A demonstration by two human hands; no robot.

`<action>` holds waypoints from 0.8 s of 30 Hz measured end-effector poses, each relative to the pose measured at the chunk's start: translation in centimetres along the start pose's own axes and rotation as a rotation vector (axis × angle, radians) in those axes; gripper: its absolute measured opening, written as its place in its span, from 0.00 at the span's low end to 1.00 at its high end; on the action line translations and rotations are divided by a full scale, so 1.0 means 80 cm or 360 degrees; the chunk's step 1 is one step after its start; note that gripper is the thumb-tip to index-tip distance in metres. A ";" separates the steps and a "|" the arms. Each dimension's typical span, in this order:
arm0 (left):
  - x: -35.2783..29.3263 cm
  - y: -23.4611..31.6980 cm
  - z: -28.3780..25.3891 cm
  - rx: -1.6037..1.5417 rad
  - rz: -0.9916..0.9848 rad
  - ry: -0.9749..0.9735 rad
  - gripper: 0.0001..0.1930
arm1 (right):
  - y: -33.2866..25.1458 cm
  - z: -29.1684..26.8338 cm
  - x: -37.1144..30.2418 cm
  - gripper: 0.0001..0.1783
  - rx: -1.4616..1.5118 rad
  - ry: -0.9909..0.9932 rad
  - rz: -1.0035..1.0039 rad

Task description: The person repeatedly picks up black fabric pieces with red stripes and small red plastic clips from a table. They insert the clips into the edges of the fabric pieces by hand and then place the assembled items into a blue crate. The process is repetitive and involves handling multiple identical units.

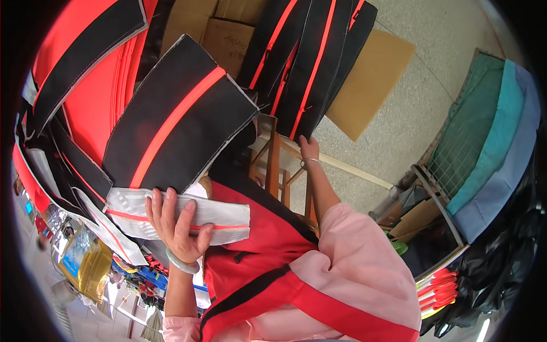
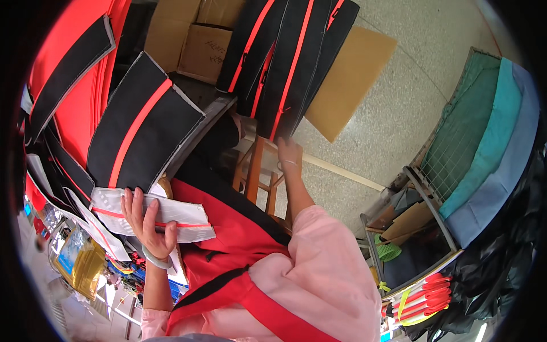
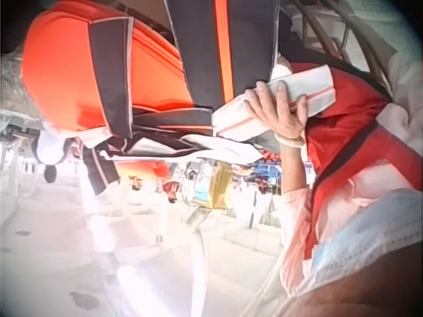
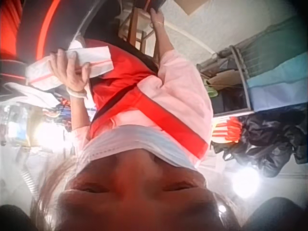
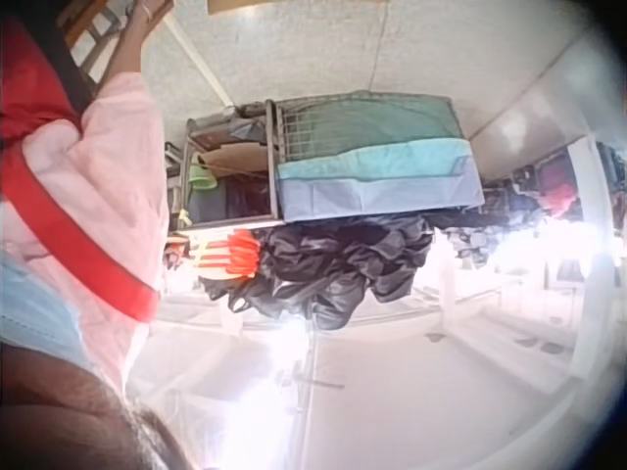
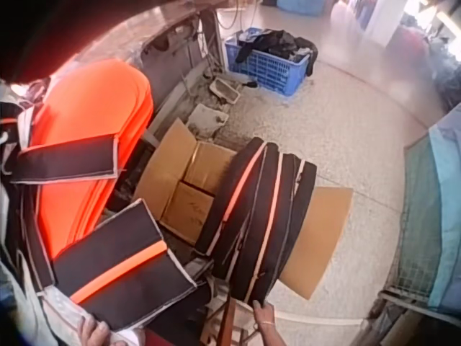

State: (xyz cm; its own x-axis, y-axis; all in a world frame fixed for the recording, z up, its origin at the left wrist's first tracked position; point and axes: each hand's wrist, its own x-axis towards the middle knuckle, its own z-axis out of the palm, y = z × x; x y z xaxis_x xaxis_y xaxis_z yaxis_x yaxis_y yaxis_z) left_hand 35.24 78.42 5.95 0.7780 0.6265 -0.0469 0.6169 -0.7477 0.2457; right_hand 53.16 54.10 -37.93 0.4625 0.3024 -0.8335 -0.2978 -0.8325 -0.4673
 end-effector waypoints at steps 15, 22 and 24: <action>-0.013 0.002 0.002 -0.0018 -0.0086 0.0027 0.26 | -0.368 0.049 0.142 0.26 0.0106 0.0627 -0.0109; -0.016 0.001 0.000 0.0023 -0.0020 -0.0023 0.26 | -0.402 0.030 0.134 0.11 -0.0185 0.0726 -0.0586; -0.014 -0.001 -0.001 0.0021 -0.0012 -0.0026 0.26 | -0.411 0.021 0.116 0.11 -0.0080 0.0653 -0.0764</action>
State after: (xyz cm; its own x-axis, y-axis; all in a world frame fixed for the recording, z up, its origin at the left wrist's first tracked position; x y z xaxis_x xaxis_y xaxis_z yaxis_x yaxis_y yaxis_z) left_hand 34.33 77.76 6.08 0.7751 0.6285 -0.0647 0.6243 -0.7459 0.2322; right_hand 65.84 85.03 -30.82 0.8202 0.4532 -0.3491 0.0574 -0.6723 -0.7381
